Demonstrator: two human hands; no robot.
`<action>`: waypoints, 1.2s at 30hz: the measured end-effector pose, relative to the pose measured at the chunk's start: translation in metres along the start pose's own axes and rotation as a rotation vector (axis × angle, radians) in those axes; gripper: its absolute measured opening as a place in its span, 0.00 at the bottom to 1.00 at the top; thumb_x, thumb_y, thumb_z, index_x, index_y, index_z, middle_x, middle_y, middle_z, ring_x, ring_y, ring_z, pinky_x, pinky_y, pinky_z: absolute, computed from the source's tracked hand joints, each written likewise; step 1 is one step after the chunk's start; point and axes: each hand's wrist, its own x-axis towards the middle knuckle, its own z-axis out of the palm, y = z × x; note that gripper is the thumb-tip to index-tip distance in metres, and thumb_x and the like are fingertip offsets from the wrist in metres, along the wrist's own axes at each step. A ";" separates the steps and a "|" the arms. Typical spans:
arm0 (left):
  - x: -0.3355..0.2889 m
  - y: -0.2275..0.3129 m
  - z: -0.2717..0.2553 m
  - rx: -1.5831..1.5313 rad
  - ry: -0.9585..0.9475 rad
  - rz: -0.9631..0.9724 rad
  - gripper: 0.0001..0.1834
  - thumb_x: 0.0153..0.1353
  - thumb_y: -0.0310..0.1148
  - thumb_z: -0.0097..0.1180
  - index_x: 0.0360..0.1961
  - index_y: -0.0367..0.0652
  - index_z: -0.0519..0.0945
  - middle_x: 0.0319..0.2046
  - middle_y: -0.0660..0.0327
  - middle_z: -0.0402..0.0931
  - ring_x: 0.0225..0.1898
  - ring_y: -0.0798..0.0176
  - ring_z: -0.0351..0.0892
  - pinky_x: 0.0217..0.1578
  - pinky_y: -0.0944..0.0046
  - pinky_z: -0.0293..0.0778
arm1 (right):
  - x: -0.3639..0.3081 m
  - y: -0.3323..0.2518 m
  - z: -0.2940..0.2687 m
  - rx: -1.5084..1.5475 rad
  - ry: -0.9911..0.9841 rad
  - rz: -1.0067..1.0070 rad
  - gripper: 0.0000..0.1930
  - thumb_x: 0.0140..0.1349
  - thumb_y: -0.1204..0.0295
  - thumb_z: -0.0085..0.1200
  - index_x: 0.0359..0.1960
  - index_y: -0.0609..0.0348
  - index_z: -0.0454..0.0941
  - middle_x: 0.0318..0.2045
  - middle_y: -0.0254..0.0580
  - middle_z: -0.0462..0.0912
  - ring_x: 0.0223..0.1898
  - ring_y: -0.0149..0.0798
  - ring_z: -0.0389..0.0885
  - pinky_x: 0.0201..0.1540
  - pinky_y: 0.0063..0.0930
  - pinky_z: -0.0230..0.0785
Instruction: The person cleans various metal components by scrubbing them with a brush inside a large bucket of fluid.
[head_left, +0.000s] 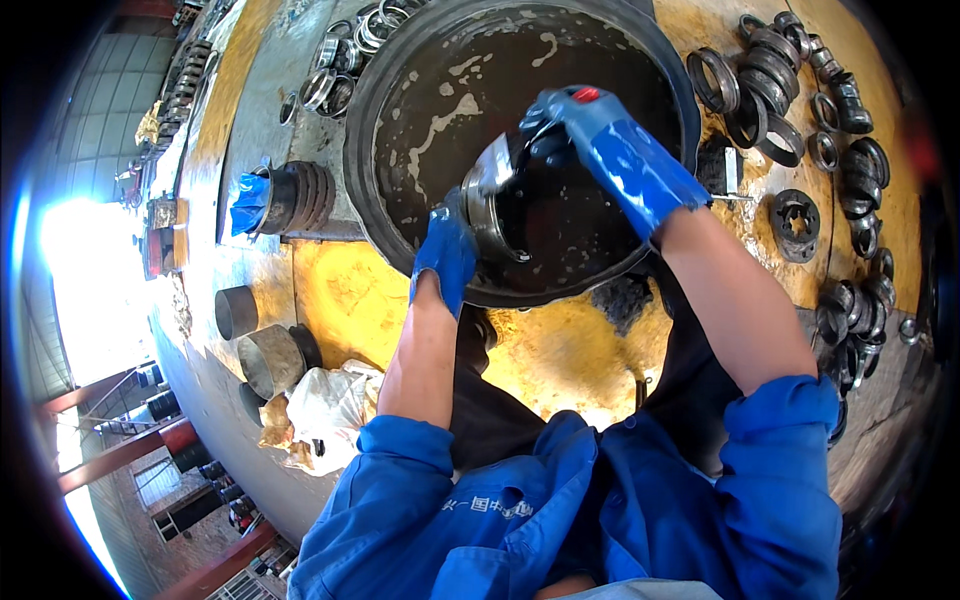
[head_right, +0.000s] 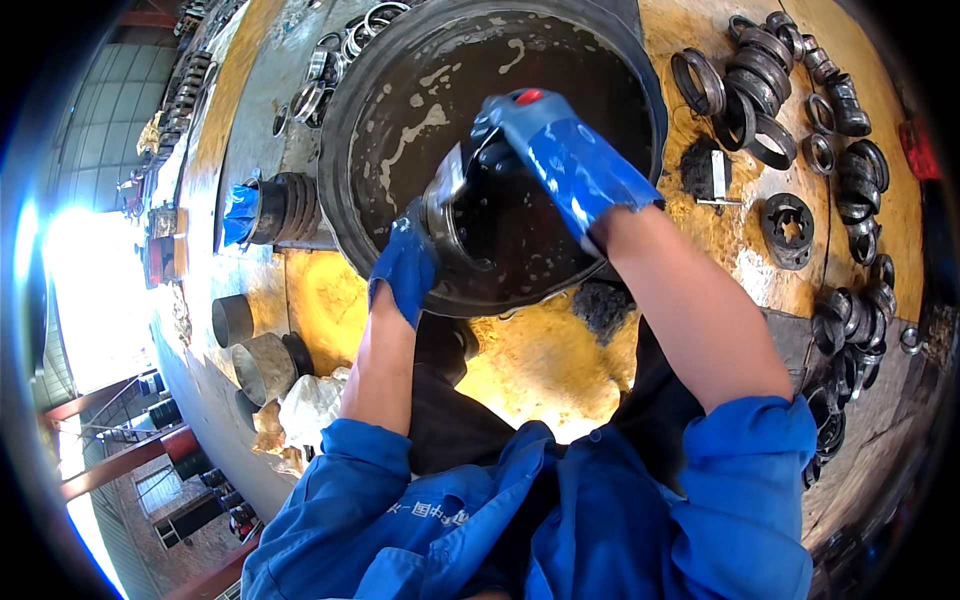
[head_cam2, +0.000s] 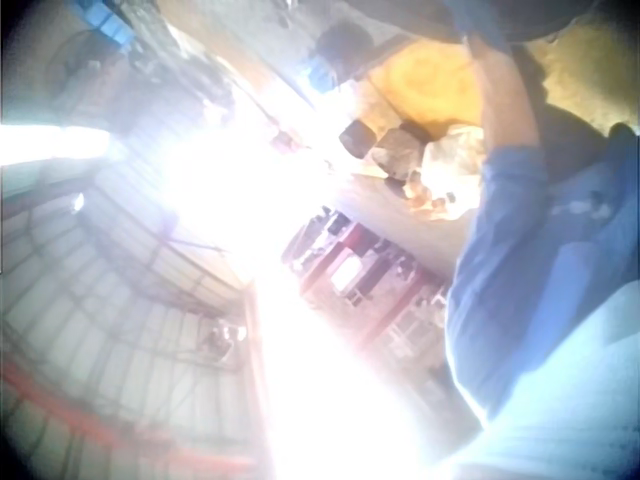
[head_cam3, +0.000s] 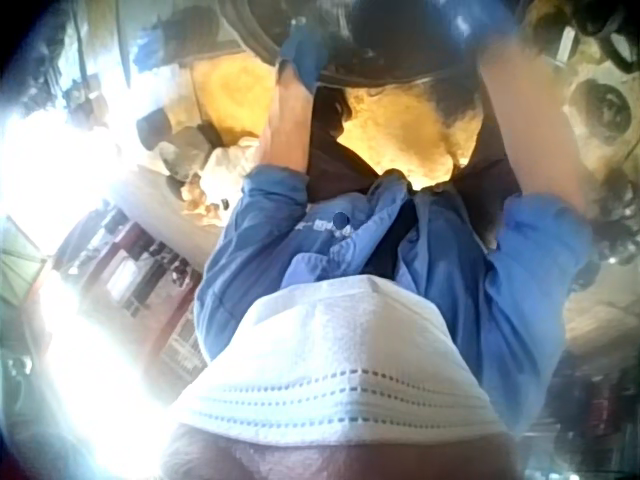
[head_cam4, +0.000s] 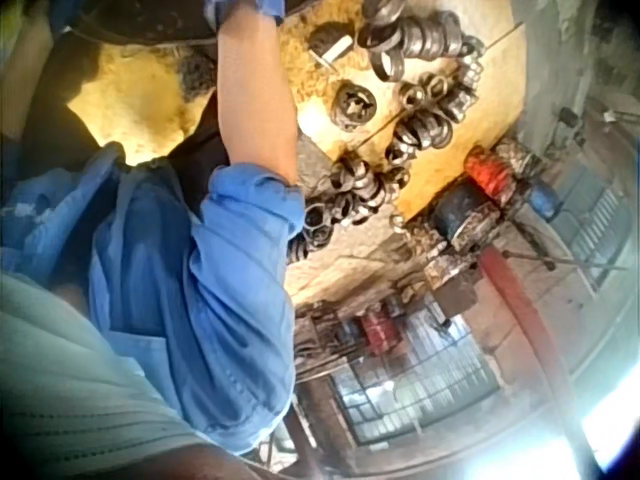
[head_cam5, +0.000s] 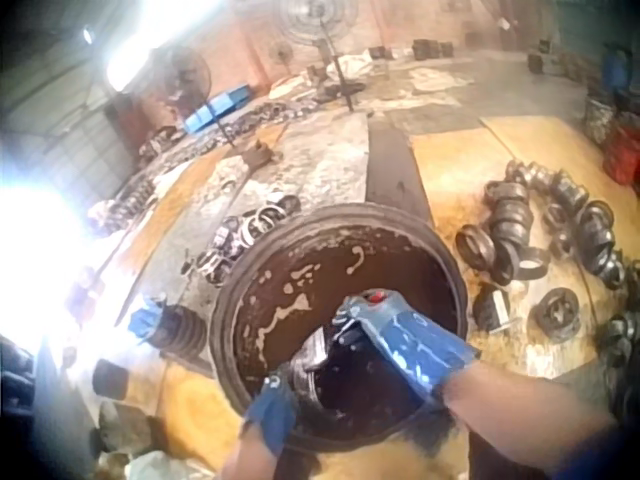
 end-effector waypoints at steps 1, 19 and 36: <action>0.001 -0.002 -0.001 -0.090 -0.018 -0.007 0.22 0.77 0.41 0.45 0.66 0.44 0.73 0.60 0.58 0.75 0.61 0.58 0.73 0.64 0.63 0.64 | 0.007 -0.001 -0.003 0.037 0.057 -0.007 0.12 0.71 0.63 0.56 0.43 0.60 0.84 0.34 0.41 0.89 0.24 0.34 0.87 0.24 0.28 0.79; -0.015 0.013 0.049 1.192 0.104 0.455 0.17 0.73 0.30 0.47 0.58 0.39 0.79 0.50 0.47 0.82 0.52 0.50 0.80 0.54 0.57 0.74 | -0.055 -0.008 0.028 -0.200 -0.034 -0.012 0.18 0.72 0.58 0.55 0.39 0.62 0.85 0.29 0.40 0.88 0.20 0.31 0.84 0.22 0.23 0.76; 0.007 -0.002 0.032 0.761 0.057 0.203 0.22 0.81 0.41 0.37 0.64 0.41 0.73 0.57 0.58 0.78 0.55 0.62 0.75 0.60 0.67 0.68 | 0.031 0.012 -0.003 -0.077 0.222 0.029 0.16 0.70 0.58 0.57 0.41 0.61 0.83 0.34 0.40 0.89 0.28 0.35 0.88 0.29 0.28 0.81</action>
